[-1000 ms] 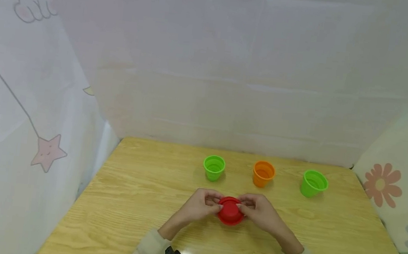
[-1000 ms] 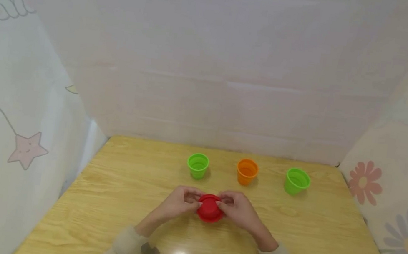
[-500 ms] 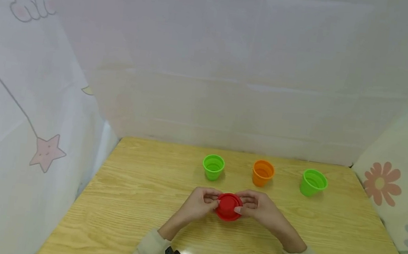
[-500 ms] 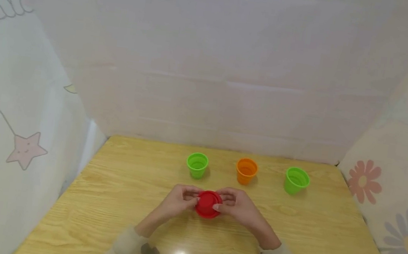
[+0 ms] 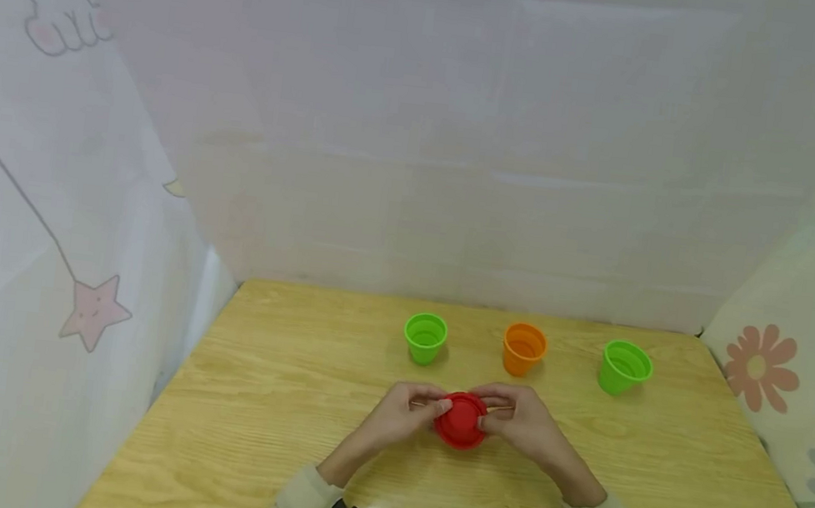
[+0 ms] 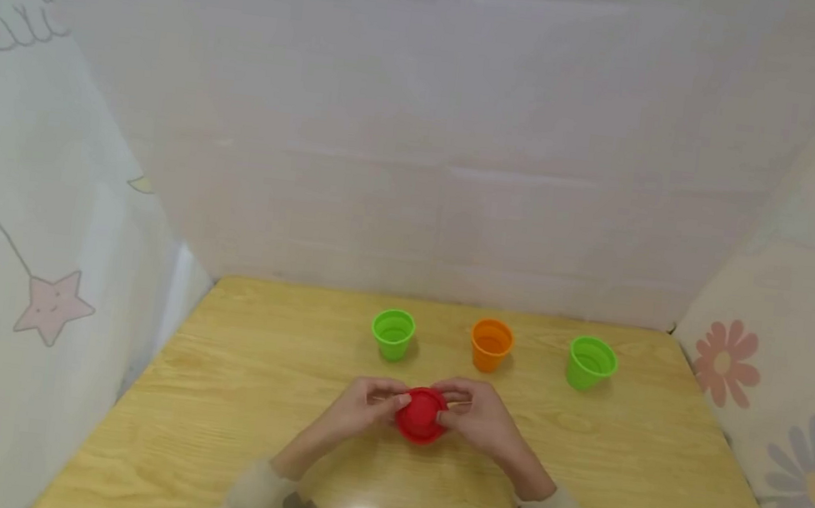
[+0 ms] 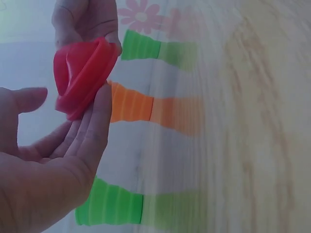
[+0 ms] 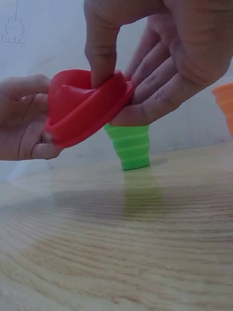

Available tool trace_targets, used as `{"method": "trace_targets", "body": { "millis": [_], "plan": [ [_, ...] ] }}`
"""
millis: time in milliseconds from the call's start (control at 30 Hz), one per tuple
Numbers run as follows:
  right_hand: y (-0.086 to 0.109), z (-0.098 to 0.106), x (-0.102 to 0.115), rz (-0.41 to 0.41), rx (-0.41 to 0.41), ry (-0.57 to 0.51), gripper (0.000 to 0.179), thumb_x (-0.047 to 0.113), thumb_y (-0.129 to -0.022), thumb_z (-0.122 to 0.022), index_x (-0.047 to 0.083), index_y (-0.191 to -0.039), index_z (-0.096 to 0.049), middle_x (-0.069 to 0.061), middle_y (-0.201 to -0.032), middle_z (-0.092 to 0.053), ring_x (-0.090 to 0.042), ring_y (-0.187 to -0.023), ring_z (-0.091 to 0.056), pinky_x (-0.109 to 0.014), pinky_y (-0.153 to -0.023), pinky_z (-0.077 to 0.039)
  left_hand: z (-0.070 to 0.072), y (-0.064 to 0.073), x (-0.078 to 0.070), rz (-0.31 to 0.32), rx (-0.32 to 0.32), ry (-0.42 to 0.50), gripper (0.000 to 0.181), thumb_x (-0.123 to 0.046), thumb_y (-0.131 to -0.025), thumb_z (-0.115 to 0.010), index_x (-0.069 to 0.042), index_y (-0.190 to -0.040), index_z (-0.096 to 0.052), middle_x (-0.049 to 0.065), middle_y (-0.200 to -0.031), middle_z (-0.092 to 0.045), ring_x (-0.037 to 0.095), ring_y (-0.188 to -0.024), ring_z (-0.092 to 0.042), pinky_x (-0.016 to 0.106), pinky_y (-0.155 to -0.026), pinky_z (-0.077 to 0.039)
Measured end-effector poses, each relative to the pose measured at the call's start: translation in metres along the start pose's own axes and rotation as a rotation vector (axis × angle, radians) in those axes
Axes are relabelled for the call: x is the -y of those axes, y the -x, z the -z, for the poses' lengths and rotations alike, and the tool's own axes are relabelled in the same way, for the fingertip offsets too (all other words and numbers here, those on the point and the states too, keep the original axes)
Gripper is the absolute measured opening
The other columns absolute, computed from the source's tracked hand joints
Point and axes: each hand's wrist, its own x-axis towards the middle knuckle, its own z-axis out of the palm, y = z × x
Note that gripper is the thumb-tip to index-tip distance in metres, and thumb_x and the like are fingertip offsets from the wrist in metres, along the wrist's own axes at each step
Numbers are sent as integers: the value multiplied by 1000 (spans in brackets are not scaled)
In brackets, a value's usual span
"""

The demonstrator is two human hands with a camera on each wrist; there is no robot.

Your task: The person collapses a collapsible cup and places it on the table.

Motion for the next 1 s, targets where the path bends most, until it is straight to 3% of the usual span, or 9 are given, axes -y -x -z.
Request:
{"method": "trace_targets", "body": {
  "millis": [100, 267, 533, 767, 1000],
  "plan": [
    [0, 0, 0, 32, 49, 68, 43, 6, -92, -75, -2, -134, -68, -27, -130, -72, -28, -105, -77, -28, -83, -66, -3, 0, 1, 12, 25, -36, 31, -26, -102, -70, -1, -120, -76, 16, -112, -79, 12, -90, -74, 38, -79, -68],
    [0, 2, 3, 4, 81, 32, 47, 10, -94, -74, -3, -138, -65, -27, -135, -69, -27, -107, -77, -28, -83, -66, -2, -1, 4, 44, 56, 53, 29, -24, -101, -73, 0, -118, -77, 13, -107, -79, 10, -82, -74, 36, -73, -68],
    [0, 5, 4, -81, 54, -170, 54, 19, -103, -69, -11, -144, -53, -30, -135, -65, -29, -101, -78, -55, -90, -65, 0, -2, 3, 51, -47, 142, 33, -24, -103, -70, 3, -123, -72, 16, -110, -76, 10, -78, -74, 50, -82, -68],
    [0, 5, 2, -88, 88, -248, 51, 20, -107, -62, -13, -144, -50, -23, -127, -72, -29, -104, -78, -53, -93, -64, 0, -3, 1, 77, -94, 260, 39, -22, -104, -68, 8, -129, -65, 16, -109, -76, 10, -82, -74, 32, -77, -68],
    [-1, 4, -3, -69, 96, -270, 51, 23, -107, -63, -13, -141, -53, -20, -127, -74, -24, -105, -78, -57, -96, -62, 0, -3, 3, 79, -95, 304, 41, -24, -105, -66, 10, -129, -63, 11, -107, -77, 8, -83, -73, 26, -75, -66]
  ]
}}
